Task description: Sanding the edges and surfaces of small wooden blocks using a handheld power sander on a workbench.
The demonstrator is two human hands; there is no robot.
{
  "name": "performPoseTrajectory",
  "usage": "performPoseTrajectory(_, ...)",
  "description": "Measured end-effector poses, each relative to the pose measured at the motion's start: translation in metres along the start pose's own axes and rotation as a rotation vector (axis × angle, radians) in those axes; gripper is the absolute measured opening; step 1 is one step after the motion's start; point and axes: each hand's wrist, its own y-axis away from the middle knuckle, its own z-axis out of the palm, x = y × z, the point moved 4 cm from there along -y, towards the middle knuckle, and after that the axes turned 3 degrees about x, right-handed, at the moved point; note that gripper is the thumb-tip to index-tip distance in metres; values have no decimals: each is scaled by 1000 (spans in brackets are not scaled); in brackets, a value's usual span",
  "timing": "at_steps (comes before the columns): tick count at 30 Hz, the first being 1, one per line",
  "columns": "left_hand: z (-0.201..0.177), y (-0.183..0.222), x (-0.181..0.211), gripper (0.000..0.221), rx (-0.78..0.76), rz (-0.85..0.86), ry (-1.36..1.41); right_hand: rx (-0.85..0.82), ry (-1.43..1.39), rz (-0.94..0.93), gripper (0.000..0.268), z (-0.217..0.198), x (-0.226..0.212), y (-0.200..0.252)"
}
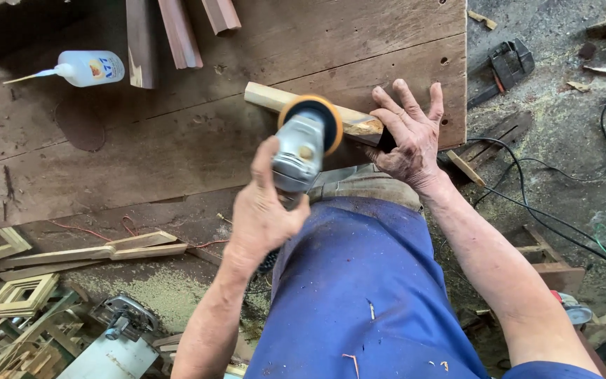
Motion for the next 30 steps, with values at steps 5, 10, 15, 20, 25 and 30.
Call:
performPoseTrajectory(5, 13, 4, 18, 99, -94, 70, -67, -6, 11, 22, 48, 4, 4, 4)
performPoseTrajectory(10, 15, 5, 35, 98, -122, 124, -105, 29, 28, 22, 31, -1, -2, -2)
performPoseTrajectory(15, 17, 6, 36, 99, -137, 119, -131, 28, 21, 24, 28, -3, -5, -5)
performPoseTrajectory(20, 30, 10, 27, 100, -136, 149, -154, 15, 1, 24, 31, -3, -2, -2)
performPoseTrajectory(25, 29, 10, 28, 100, -108, 159, -142, 17, -2, 21, 31, -3, -3, -3)
performPoseTrajectory(30, 19, 7, 31, 100, -72, 145, -133, 16, 22, 7, 38, 3, 4, 4)
